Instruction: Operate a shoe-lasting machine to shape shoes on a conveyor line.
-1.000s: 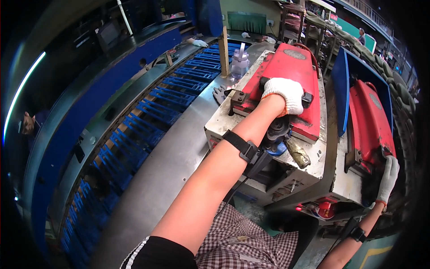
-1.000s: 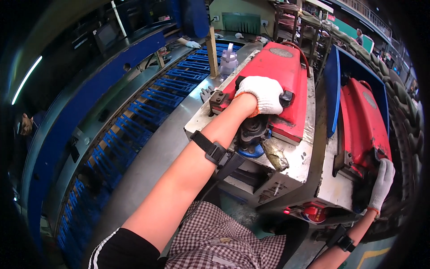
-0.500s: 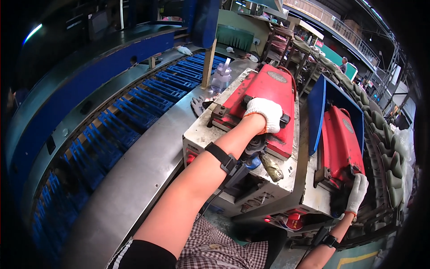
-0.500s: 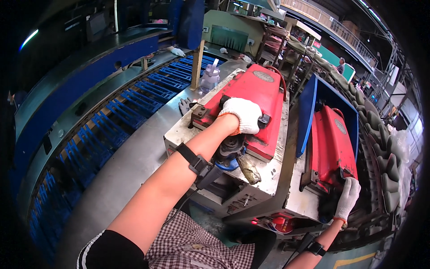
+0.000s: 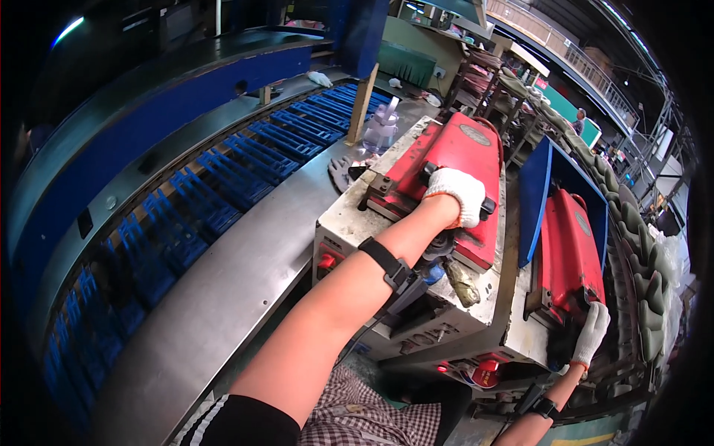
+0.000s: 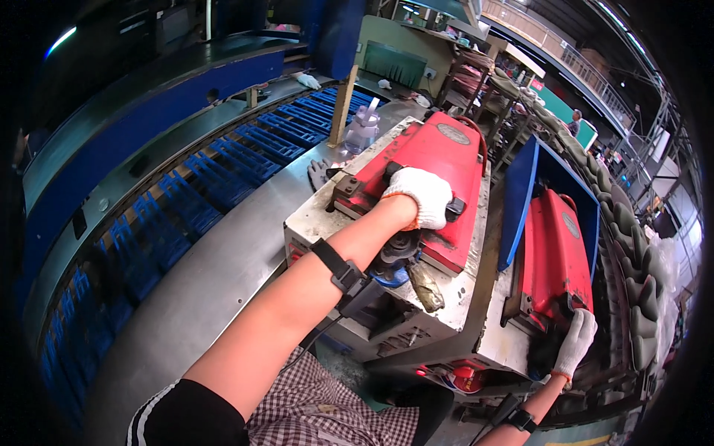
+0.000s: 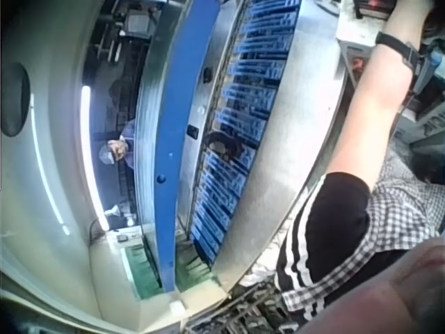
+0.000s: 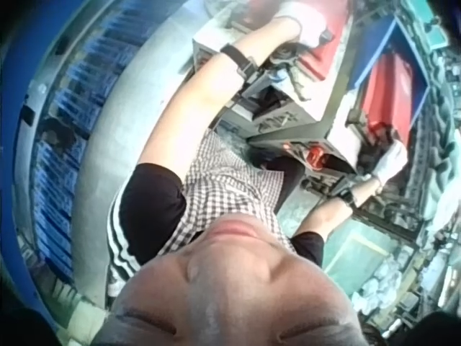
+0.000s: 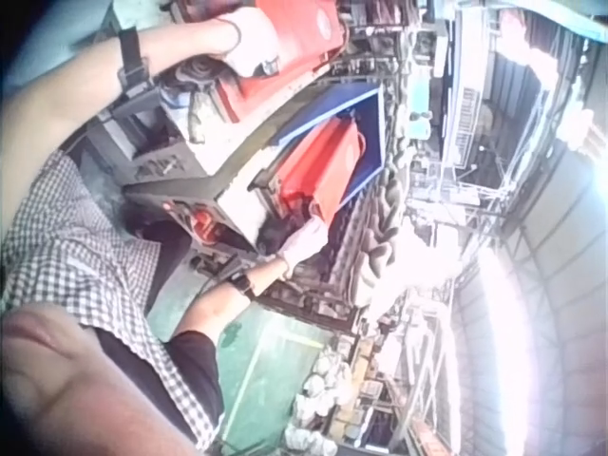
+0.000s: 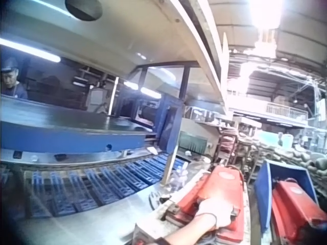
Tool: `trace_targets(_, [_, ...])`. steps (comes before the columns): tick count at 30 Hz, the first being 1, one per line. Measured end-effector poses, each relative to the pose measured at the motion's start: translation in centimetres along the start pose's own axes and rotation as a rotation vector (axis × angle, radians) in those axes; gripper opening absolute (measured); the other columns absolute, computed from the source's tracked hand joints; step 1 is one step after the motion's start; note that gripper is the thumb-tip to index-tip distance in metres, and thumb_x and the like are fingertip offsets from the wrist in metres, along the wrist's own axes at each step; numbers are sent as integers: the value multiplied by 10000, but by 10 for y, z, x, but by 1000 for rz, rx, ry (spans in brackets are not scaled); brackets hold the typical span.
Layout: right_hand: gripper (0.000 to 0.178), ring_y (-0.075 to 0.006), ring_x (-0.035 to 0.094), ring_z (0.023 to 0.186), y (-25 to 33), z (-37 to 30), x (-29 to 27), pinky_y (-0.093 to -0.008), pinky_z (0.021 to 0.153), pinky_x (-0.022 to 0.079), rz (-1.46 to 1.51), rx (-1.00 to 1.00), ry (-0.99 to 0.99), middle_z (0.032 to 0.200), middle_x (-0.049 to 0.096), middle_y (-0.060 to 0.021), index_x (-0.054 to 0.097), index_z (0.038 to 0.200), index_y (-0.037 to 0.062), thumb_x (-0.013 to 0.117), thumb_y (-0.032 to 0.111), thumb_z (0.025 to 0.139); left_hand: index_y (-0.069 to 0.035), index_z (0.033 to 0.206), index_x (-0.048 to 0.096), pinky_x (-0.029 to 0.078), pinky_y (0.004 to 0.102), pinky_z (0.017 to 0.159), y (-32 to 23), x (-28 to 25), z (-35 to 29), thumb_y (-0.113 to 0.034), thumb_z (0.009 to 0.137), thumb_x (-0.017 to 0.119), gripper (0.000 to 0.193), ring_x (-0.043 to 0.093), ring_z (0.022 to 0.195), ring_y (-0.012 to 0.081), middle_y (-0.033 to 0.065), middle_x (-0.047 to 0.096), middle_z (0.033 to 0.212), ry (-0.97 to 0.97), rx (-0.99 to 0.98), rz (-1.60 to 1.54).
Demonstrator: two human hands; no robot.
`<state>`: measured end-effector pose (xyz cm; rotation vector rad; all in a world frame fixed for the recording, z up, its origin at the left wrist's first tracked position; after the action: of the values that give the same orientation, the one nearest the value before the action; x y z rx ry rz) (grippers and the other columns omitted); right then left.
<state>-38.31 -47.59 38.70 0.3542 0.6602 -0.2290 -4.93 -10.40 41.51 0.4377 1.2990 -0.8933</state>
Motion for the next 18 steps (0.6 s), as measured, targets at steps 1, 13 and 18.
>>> trace_targets(1, [338, -325, 582, 1074, -5, 1, 0, -421, 968, 443, -8, 7, 17, 1084, 653, -148, 656, 1112, 0, 490, 294, 1104, -103, 1012, 812, 595, 461, 812, 0, -1, 1, -262, 794, 631, 324, 760, 946, 337, 159, 781, 1025, -12, 2, -1])
trace_targets(13, [333, -318, 588, 1090, -28, 4, 7, -421, 981, 445, 4, 8, 47, 1130, 644, -158, 649, 1167, -6, 502, 287, 1105, -95, 995, 815, 597, 448, 817, 2, 2, 1, -256, 779, 650, 316, 762, 922, 331, 160, 783, 1011, -12, -13, 3])
trace_targets(18, [351, -307, 587, 1146, -54, 4, 5, -415, 1010, 442, -3, 26, 24, 1172, 648, -156, 652, 1211, -10, 510, 292, 1103, -92, 1012, 814, 600, 445, 823, -3, -1, 0, -237, 765, 659, 326, 766, 941, 322, 157, 785, 1015, -31, -6, -9])
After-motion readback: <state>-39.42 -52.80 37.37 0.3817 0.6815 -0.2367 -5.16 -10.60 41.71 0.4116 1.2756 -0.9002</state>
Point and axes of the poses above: each hand's wrist, its own z-axis towards the middle knuckle, its own x-axis out of the palm, y = z × x, the point moved 7 cm from there along z, towards the middle knuckle
